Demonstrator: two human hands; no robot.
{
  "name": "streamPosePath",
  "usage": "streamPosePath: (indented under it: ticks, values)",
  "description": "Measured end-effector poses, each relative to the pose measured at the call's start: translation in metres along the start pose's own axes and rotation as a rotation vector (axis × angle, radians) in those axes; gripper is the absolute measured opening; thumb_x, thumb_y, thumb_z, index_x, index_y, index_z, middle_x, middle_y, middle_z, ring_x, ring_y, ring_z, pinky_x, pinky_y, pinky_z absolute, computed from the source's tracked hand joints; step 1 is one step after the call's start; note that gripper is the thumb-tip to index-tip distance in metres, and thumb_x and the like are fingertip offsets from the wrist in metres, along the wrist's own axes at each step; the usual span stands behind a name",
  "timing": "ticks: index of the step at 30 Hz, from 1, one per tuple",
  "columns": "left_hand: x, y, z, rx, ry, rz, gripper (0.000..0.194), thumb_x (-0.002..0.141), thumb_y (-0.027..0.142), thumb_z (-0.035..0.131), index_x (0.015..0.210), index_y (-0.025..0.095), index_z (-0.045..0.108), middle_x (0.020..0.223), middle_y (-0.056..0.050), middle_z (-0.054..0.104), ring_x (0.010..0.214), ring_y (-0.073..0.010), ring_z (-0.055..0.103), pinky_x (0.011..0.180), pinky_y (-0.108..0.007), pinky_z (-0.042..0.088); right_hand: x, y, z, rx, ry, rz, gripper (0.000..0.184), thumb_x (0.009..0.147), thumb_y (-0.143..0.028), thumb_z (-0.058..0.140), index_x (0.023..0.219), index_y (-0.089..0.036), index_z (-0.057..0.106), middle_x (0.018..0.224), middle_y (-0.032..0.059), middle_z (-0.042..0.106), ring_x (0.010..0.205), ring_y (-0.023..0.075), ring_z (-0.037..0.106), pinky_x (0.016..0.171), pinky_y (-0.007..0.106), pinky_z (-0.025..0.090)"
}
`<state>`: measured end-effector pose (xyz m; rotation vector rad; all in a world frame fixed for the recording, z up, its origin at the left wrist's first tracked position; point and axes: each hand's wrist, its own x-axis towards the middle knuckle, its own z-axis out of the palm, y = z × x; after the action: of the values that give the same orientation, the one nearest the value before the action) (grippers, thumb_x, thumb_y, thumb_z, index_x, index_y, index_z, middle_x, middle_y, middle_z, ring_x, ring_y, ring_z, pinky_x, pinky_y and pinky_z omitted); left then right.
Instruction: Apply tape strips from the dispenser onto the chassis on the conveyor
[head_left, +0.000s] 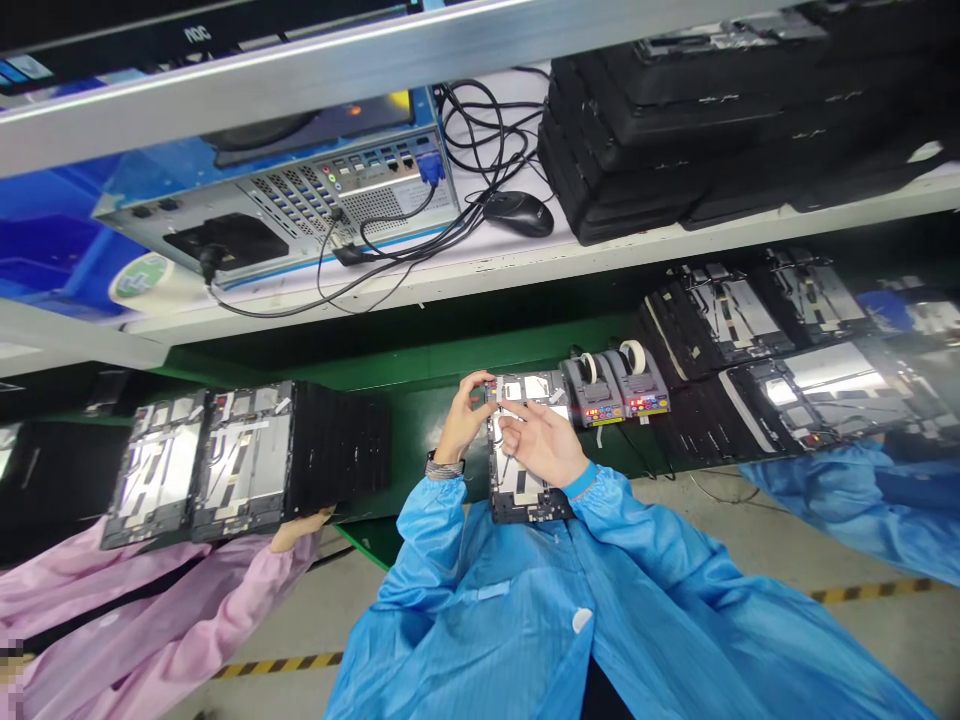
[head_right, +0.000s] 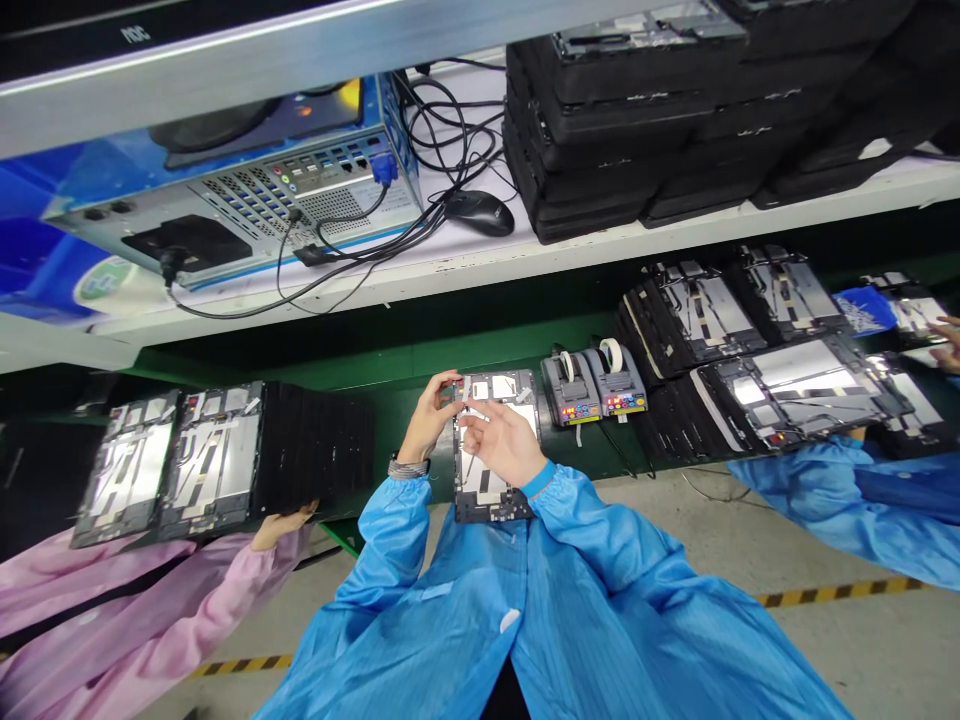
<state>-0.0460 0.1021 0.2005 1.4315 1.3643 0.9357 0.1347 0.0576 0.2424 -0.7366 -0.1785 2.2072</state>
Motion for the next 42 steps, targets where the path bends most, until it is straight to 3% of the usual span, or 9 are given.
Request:
streamPosePath:
  ticks: [7, 11, 14, 19, 24, 28, 31, 37, 42]
  values:
    - [-0.004, 0.010, -0.005, 0.224, -0.061, 0.031, 0.019, 0.089, 0.023, 0.061, 0.106, 0.027, 0.068, 0.147, -0.006, 0.052, 0.140, -0.0277, 0.045, 0.114, -0.047, 0.035, 0.001, -0.007, 0.006, 0.092, 0.021, 0.000, 0.042, 0.099, -0.050, 0.044, 0.107, -0.017, 0.067, 0.095, 0.0096, 0.068, 0.070, 0.0185, 0.052, 0.066, 0.034, 0.045]
    - [-0.007, 0.017, -0.008, 0.354, -0.046, 0.008, 0.019, 0.091, 0.027, 0.062, 0.109, 0.030, 0.069, 0.148, -0.005, 0.052, 0.142, -0.0309, 0.040, 0.117, -0.054, 0.028, -0.008, -0.006, 0.005, -0.054, -0.016, 0.036, 0.046, 0.098, -0.050, 0.042, 0.107, -0.015, 0.070, 0.086, 0.0081, 0.066, 0.062, 0.0164, 0.048, 0.062, 0.033, 0.043]
    - [-0.007, 0.021, -0.011, 0.371, -0.086, -0.002, 0.020, 0.093, 0.028, 0.061, 0.111, 0.031, 0.070, 0.149, -0.005, 0.051, 0.143, -0.0318, 0.039, 0.117, -0.055, 0.027, -0.019, -0.009, 0.001, -0.528, -0.057, 0.020, 0.044, 0.097, -0.046, 0.046, 0.119, -0.016, 0.070, 0.070, 0.0029, 0.060, 0.053, 0.0151, 0.042, 0.057, 0.032, 0.040]
    - [-0.006, 0.018, -0.012, 0.367, -0.080, 0.014, 0.021, 0.093, 0.029, 0.063, 0.113, 0.031, 0.070, 0.148, -0.005, 0.053, 0.142, -0.0306, 0.041, 0.117, -0.053, 0.029, -0.010, -0.035, 0.003, -1.778, 0.079, -0.408, 0.046, 0.099, -0.027, 0.046, 0.143, -0.026, 0.061, 0.096, 0.0088, 0.071, 0.084, 0.0228, 0.063, 0.075, 0.033, 0.045]
    - [-0.004, 0.009, -0.014, 0.356, -0.094, 0.040, 0.019, 0.095, 0.030, 0.062, 0.112, 0.030, 0.070, 0.147, -0.004, 0.054, 0.141, -0.0267, 0.043, 0.118, -0.049, 0.031, 0.013, -0.049, 0.003, -2.399, -0.078, -0.361, 0.055, 0.098, -0.017, 0.045, 0.152, -0.022, 0.051, 0.106, 0.0119, 0.074, 0.093, 0.0252, 0.068, 0.080, 0.033, 0.044]
    - [-0.002, 0.009, -0.014, 0.361, -0.099, 0.057, 0.017, 0.097, 0.033, 0.061, 0.110, 0.030, 0.071, 0.145, -0.004, 0.056, 0.139, -0.0259, 0.046, 0.118, -0.049, 0.031, 0.010, -0.044, -0.002, -2.409, -0.149, -0.470, 0.049, 0.098, -0.017, 0.046, 0.147, -0.019, 0.056, 0.101, 0.0123, 0.074, 0.089, 0.0245, 0.068, 0.081, 0.033, 0.044]
    - [0.000, 0.011, -0.008, 0.349, -0.052, 0.061, 0.015, 0.093, 0.033, 0.066, 0.107, 0.028, 0.070, 0.143, -0.005, 0.057, 0.138, -0.0264, 0.048, 0.119, -0.049, 0.032, -0.004, -0.044, -0.013, -2.193, -0.123, -0.627, 0.038, 0.101, -0.021, 0.045, 0.132, -0.021, 0.069, 0.099, 0.0096, 0.074, 0.092, 0.0228, 0.067, 0.084, 0.033, 0.045]
    - [-0.026, 0.008, 0.006, 0.160, 0.153, -0.021, 0.048, 0.096, 0.041, 0.063, 0.141, 0.031, 0.054, 0.159, -0.007, 0.044, 0.148, -0.0244, 0.042, 0.120, -0.043, 0.038, -0.052, -0.036, -0.073, -1.529, 0.566, -0.814, 0.038, 0.106, -0.037, 0.044, 0.125, -0.020, 0.072, 0.097, 0.0078, 0.068, 0.080, 0.0193, 0.061, 0.080, 0.034, 0.051]
    - [-0.095, 0.000, 0.031, 0.077, 0.133, -0.243, 0.062, 0.101, 0.057, 0.048, 0.158, 0.033, 0.040, 0.168, -0.003, 0.034, 0.157, -0.0233, 0.028, 0.131, -0.039, 0.021, -0.090, 0.003, -0.101, -1.491, 0.442, -0.672, 0.045, 0.100, -0.042, 0.058, 0.141, -0.024, 0.064, 0.107, 0.0089, 0.063, 0.104, 0.0251, 0.060, 0.098, 0.044, 0.052]
